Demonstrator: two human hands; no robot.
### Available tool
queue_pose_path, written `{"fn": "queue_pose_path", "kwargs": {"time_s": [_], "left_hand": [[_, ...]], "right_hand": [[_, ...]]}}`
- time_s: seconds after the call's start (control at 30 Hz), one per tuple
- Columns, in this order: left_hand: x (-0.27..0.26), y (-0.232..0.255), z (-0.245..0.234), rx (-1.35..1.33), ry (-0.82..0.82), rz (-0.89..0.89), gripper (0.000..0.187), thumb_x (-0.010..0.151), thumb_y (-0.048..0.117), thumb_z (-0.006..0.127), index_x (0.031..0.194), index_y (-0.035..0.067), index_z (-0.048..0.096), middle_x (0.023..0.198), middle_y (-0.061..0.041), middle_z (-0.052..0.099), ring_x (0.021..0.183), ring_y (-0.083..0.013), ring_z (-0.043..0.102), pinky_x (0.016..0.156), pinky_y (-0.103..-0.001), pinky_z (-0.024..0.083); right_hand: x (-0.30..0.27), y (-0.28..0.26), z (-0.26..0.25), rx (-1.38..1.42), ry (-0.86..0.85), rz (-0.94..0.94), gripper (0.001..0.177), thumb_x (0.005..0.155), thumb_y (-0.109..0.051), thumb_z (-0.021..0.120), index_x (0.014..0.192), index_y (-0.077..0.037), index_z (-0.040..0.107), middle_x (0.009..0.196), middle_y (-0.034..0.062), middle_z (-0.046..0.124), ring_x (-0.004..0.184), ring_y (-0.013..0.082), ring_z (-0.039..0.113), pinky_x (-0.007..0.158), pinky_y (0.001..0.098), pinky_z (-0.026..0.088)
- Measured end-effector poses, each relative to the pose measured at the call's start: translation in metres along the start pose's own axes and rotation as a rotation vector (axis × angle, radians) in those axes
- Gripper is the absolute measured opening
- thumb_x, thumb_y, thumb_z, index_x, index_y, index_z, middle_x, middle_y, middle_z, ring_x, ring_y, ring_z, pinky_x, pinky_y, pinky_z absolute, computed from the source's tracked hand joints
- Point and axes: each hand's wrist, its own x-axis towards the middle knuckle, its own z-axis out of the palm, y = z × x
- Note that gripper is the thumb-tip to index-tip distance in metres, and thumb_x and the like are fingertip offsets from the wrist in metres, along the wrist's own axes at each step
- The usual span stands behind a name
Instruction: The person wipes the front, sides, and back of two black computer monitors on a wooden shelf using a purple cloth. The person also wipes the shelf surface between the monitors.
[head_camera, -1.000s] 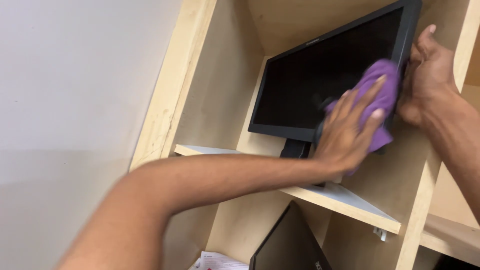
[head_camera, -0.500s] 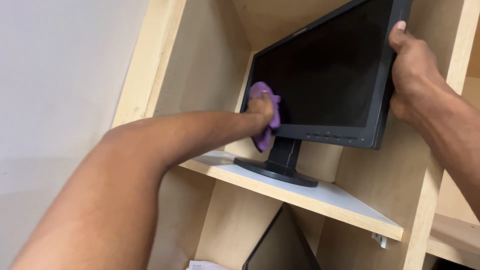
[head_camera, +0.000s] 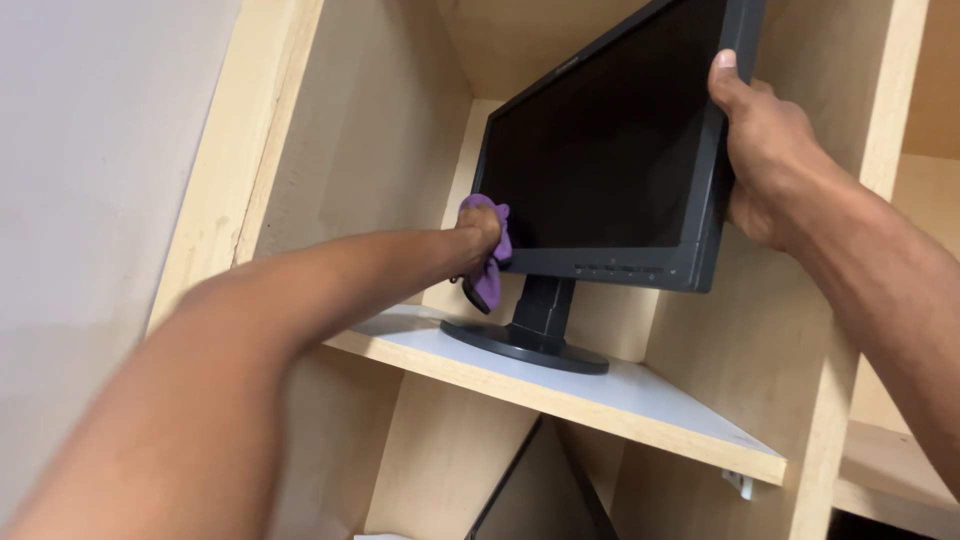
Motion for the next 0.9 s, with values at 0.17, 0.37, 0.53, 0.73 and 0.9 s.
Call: {"fn": "queue_pose_path", "kwargs": {"time_s": [0.17,0.37,0.53,0.73,0.9], "left_hand": [[-0.199,0.067,-0.006,-0.438,-0.157,0.043,0.061,0.101,0.049,0.033,0.139,0.009,0.059,0.129,-0.016,0.069,0.117,-0.0298,0.067,0.107,-0.043,0.049],[-0.352,0.15,-0.013,-0.371,-0.062,0.405,0.067,0.101,0.046,0.031,0.161,0.015,0.029,0.127,-0.024,0.069,0.12,-0.037,0.066,0.111,-0.042,0.046],[-0.379,0.18,-0.008,-0.239,0.058,0.715,0.069,0.107,0.043,0.034,0.163,0.004,0.026,0.153,-0.035,0.043,0.144,-0.0496,0.041,0.119,-0.052,0.031],[-0.369,0.189,-0.025,-0.232,0.167,0.668,0.071,0.101,0.045,0.036,0.163,0.011,0.025,0.161,-0.032,0.027,0.136,-0.0527,0.043,0.116,-0.05,0.035],[-0.338,0.188,-0.068,-0.18,0.365,0.821,0.068,0.104,0.043,0.041,0.161,0.008,0.027,0.153,-0.032,0.042,0.132,-0.0493,0.054,0.112,-0.05,0.043]], "right_hand": [[0.001,0.004,0.0,0.117,-0.107,0.012,0.071,0.097,-0.061,0.037,0.148,-0.012,0.046,0.151,0.0066,0.057,0.138,0.0229,0.055,0.108,0.044,0.047],[-0.004,0.024,0.001,0.326,-0.068,0.116,0.062,0.102,-0.064,0.035,0.126,-0.012,0.061,0.12,0.0118,0.068,0.109,0.0263,0.063,0.098,0.0471,0.054],[-0.02,0.034,0.0,0.518,-0.159,0.195,0.062,0.102,-0.061,0.033,0.125,-0.011,0.06,0.114,0.0169,0.069,0.102,0.033,0.069,0.097,0.0509,0.058],[-0.035,0.023,0.015,0.722,-0.261,0.223,0.087,0.095,-0.069,0.022,0.144,-0.005,0.055,0.127,0.023,0.07,0.116,0.0399,0.067,0.104,0.0562,0.051],[-0.041,0.015,0.056,0.861,-0.062,0.275,0.102,0.091,-0.08,0.025,0.151,0.002,0.037,0.136,0.0283,0.06,0.129,0.0424,0.062,0.111,0.0615,0.047]]}}
